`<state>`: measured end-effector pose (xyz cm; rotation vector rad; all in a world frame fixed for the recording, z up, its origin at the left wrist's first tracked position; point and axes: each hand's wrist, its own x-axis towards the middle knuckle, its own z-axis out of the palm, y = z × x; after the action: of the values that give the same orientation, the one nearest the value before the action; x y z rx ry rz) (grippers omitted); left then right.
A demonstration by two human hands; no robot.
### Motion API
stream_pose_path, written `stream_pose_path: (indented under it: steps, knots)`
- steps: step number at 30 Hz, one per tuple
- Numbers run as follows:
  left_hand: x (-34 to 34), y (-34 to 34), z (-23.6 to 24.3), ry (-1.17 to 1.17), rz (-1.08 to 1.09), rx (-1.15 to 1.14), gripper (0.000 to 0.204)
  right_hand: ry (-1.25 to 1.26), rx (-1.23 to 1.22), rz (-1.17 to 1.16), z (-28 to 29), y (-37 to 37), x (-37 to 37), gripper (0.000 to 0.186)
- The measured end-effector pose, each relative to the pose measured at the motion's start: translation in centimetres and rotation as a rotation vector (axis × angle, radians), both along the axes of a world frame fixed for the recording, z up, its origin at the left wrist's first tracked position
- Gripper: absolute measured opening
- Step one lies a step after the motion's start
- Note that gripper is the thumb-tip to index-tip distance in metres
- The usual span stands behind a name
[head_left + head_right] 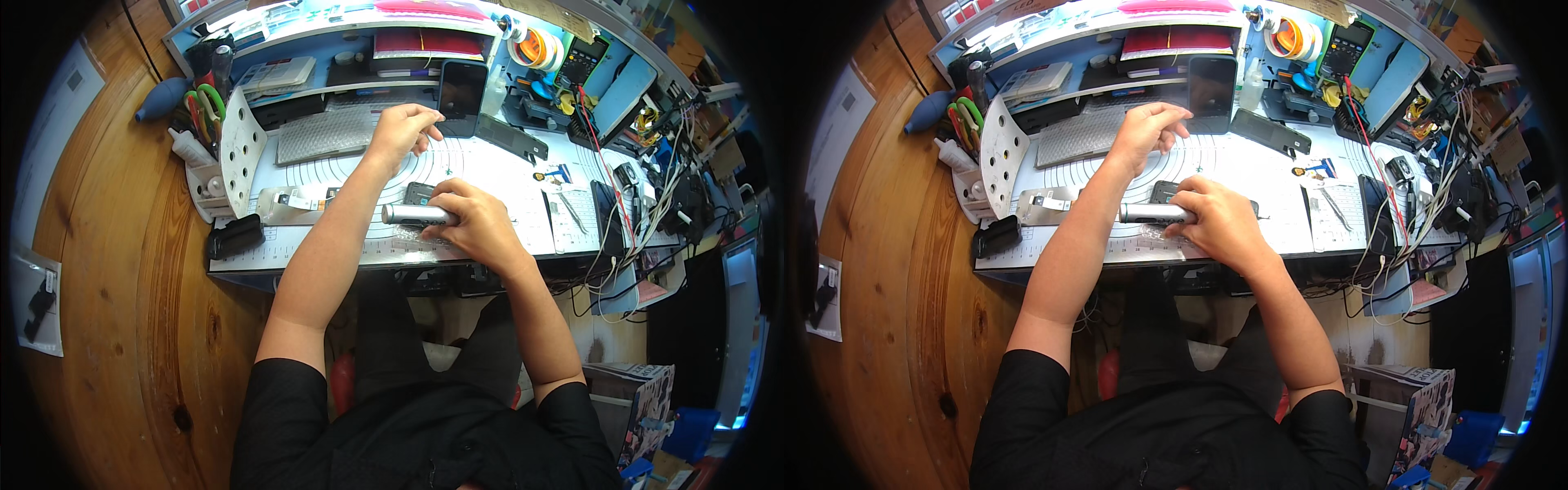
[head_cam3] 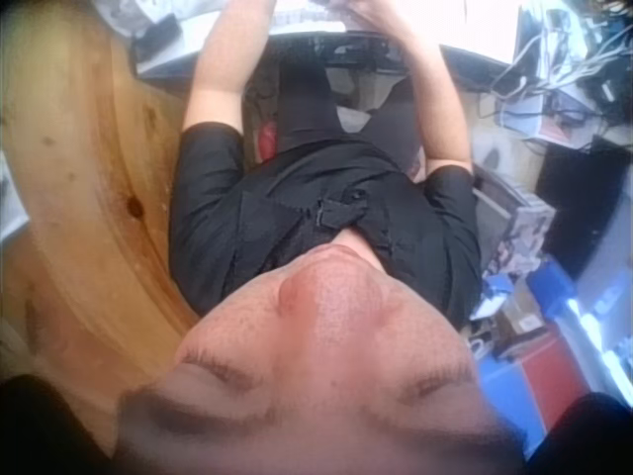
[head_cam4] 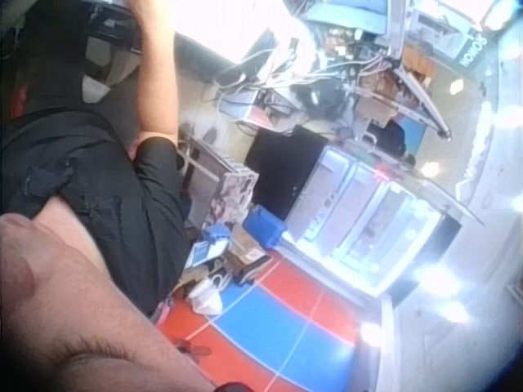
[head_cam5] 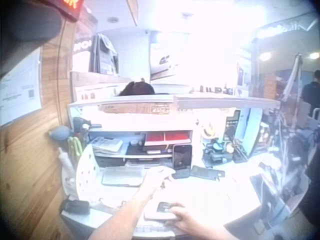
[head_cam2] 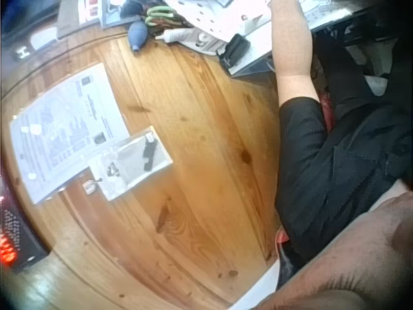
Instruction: The person uses an electric screwdriver to remove screws from the internal chassis of a disassembled mobile phone.
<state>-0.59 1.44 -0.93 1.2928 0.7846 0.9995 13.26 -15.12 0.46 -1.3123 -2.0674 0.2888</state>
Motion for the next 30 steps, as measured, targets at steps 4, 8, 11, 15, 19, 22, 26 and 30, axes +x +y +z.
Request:
stream_pose_path:
  steps: [4,8,11,15,19,22,26,30]
  knots:
    - [-0.2,0.2,-0.1,-0.016,-0.003,0.006,0.020,0.265,0.039,-0.041,0.9,-0.3,1.5,0.029]
    - [-0.1,-0.1,0.4,0.110,-0.053,0.069,0.019,0.345,0.211,-0.297,2.2,-0.6,5.6,0.024]
    - [0.0,-0.7,1.1,0.249,-0.110,0.104,0.022,0.538,0.297,-0.438,0.1,-0.2,9.2,0.021]
    - [0.4,-0.5,0.5,0.292,0.083,0.310,0.019,1.007,0.399,-0.226,-2.0,-1.2,11.1,0.011]
    - [0.6,-0.6,0.5,0.281,0.259,0.461,0.015,1.009,0.385,-0.177,-2.8,-1.6,12.1,0.024]
    - [0.4,-1.1,1.1,0.257,0.346,0.533,0.014,1.086,0.327,-0.173,-2.3,-0.8,12.3,0.030]
    - [-1.0,-1.9,3.2,0.271,0.411,0.598,0.014,1.120,0.187,-0.162,-1.8,0.0,12.9,0.033]
    - [-2.1,-5.9,3.7,0.373,0.376,0.797,0.015,1.167,0.181,-0.065,-2.0,-0.8,13.9,0.034]
